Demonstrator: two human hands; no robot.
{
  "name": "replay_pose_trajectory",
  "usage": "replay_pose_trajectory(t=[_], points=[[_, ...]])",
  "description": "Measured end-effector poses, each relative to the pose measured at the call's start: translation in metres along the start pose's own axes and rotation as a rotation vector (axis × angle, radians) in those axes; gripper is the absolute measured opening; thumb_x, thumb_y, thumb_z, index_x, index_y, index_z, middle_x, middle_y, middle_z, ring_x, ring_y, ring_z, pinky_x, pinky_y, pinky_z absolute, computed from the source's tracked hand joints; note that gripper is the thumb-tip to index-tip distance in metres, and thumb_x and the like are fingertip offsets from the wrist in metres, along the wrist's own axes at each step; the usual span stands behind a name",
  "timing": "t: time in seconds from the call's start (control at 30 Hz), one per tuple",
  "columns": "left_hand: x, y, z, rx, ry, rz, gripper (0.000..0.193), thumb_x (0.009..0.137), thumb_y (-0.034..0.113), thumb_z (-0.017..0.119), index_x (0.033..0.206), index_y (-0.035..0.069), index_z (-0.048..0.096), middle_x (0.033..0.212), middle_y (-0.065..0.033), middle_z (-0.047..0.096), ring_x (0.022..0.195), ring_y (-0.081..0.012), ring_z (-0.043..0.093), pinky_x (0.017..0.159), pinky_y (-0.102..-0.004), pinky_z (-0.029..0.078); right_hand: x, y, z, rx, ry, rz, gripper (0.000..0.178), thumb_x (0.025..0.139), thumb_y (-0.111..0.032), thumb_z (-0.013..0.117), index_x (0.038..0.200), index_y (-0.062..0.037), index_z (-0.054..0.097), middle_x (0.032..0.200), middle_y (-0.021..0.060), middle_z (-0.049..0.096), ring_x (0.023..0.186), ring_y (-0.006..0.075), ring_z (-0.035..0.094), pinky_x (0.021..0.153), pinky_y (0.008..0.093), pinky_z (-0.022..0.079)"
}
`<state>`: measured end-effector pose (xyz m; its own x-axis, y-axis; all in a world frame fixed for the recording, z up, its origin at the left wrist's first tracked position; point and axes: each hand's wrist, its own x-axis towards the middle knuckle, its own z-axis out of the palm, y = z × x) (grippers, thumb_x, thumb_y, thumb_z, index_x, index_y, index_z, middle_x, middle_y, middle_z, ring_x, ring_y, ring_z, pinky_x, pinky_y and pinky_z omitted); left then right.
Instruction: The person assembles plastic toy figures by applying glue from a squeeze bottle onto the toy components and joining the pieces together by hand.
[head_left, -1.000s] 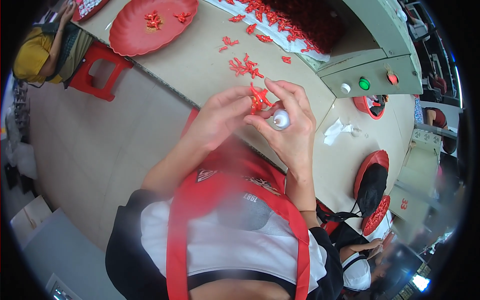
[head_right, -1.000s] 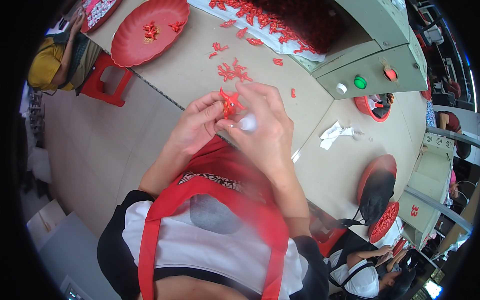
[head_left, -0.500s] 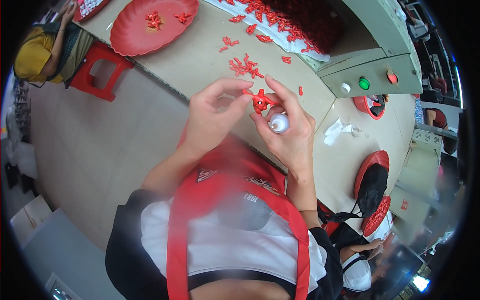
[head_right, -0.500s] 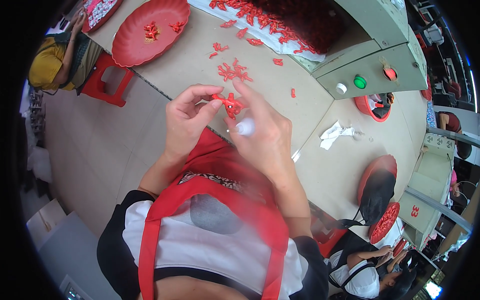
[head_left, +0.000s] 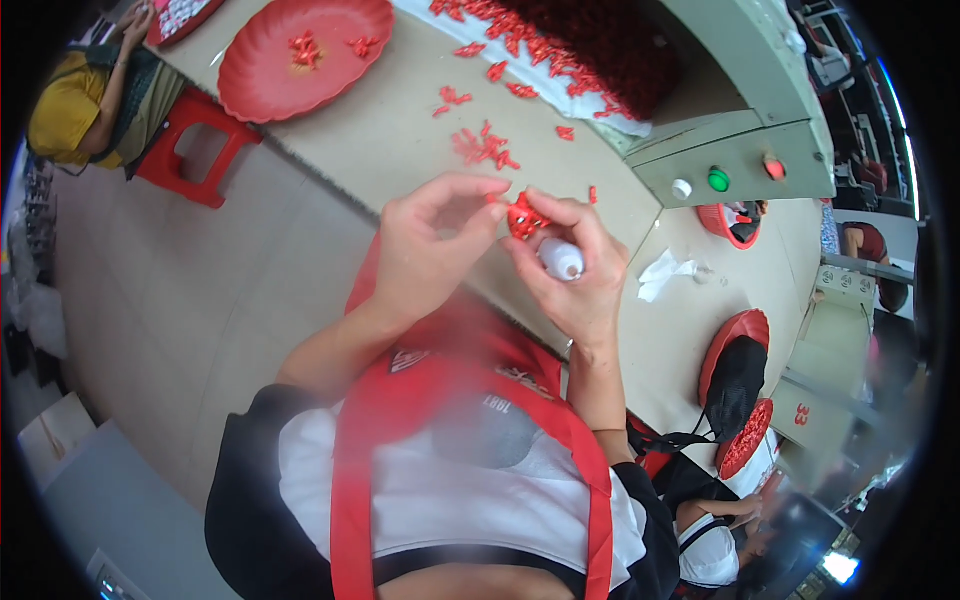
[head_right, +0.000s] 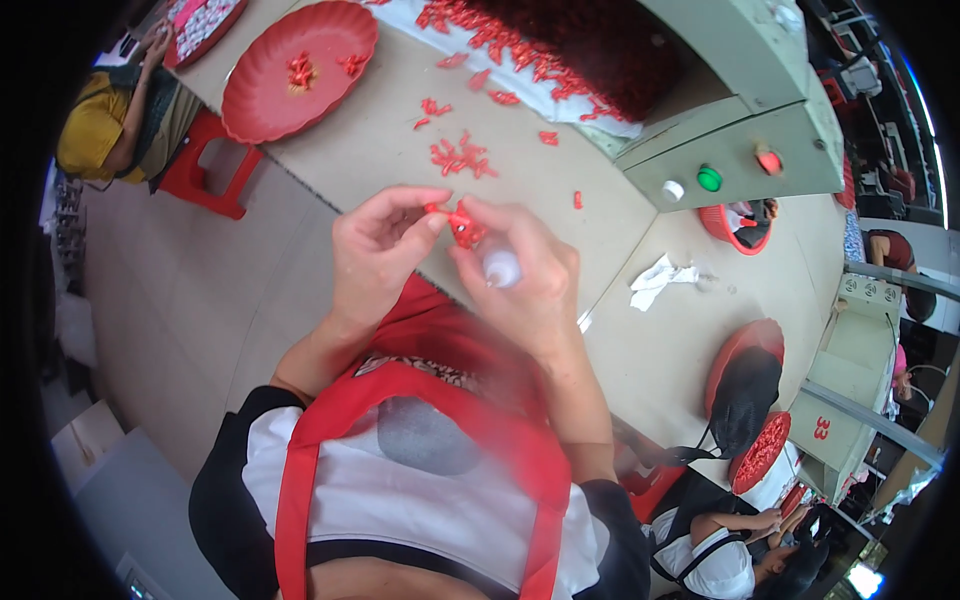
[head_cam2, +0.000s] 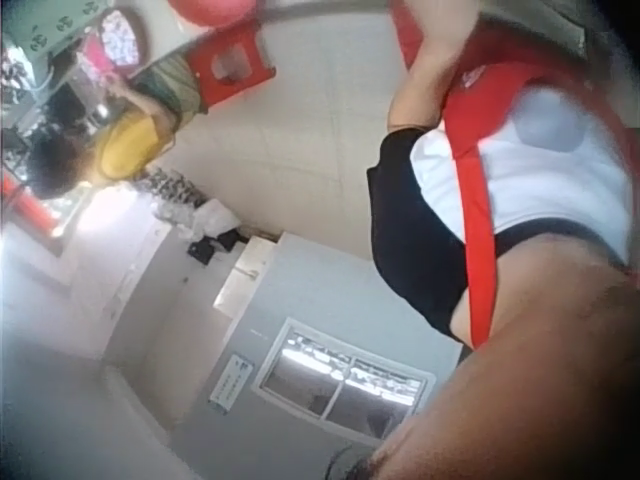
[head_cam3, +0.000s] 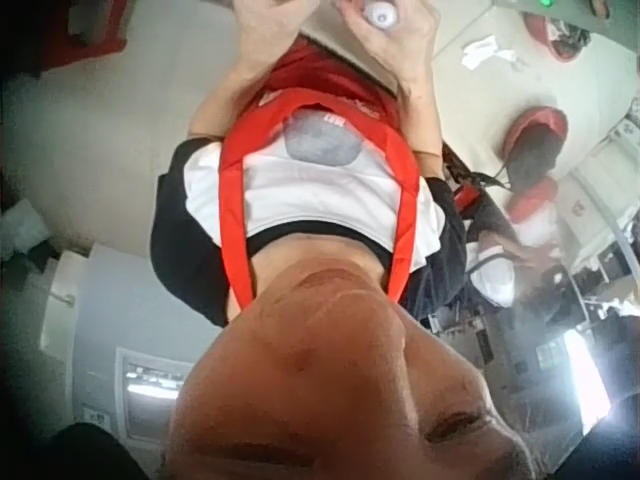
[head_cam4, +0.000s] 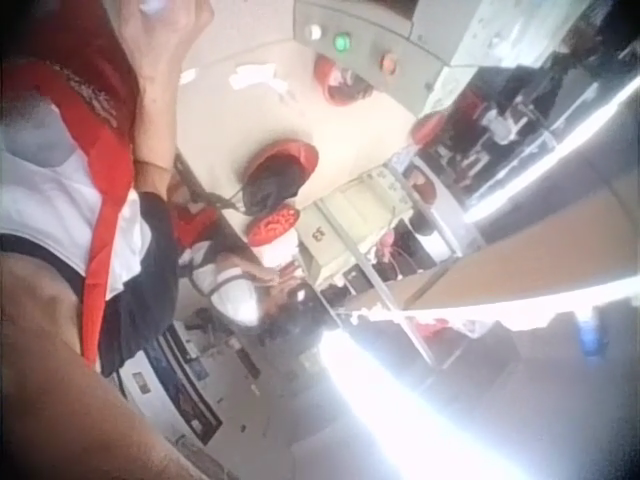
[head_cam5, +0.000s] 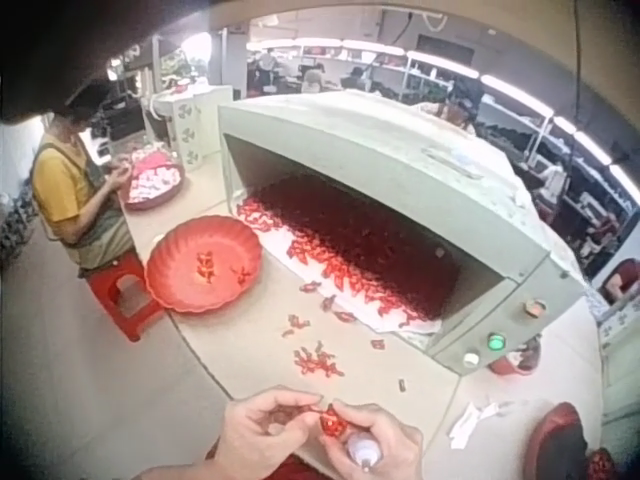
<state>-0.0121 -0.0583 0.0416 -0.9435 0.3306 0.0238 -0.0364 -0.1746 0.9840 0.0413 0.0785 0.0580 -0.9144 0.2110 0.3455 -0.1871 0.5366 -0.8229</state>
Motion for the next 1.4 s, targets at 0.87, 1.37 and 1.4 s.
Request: replay_pose_trajectory(t=[0.87,1.37,1.4], points=[[-0.003,0.01,0.073,0.117,-0.219,-0.064,0.02,0.08,0.0,0.057,0.099,-0.004,0.06,0.085,-0.0055,0.06,0.07,-0.0083,0.05,0.061,-0.0199,0.039,-0.037,0.012,-0.065,0.074,0.246,-0.006,0.027,0.065,-0.006,0.065,0.088,-0.0026,0.052,0.083,0.0112,0.061,0.075,0.0303,0.06,0.062,0.0375,0.047],[0.0,-0.001,0.082,0.129,-0.254,-0.061,0.019,0.081,0.003,0.057,0.098,-0.003,0.061,0.082,-0.0045,0.06,0.067,-0.0079,0.048,0.06,-0.0204,0.038,-0.042,0.017,-0.08,0.102,0.144,0.156,0.021,0.076,-0.018,0.061,0.092,-0.0073,0.055,0.087,0.0103,0.06,0.081,0.0311,0.058,0.068,0.0382,0.046],[0.0,-0.001,0.084,0.126,-0.249,-0.064,0.016,0.081,0.002,0.057,0.095,-0.002,0.062,0.081,-0.0043,0.06,0.066,-0.008,0.046,0.06,-0.0209,0.038,-0.041,0.02,-0.078,0.104,0.173,0.133,0.023,0.07,-0.013,0.063,0.09,-0.0046,0.053,0.086,0.0117,0.061,0.079,0.0312,0.059,0.066,0.0385,0.046]])
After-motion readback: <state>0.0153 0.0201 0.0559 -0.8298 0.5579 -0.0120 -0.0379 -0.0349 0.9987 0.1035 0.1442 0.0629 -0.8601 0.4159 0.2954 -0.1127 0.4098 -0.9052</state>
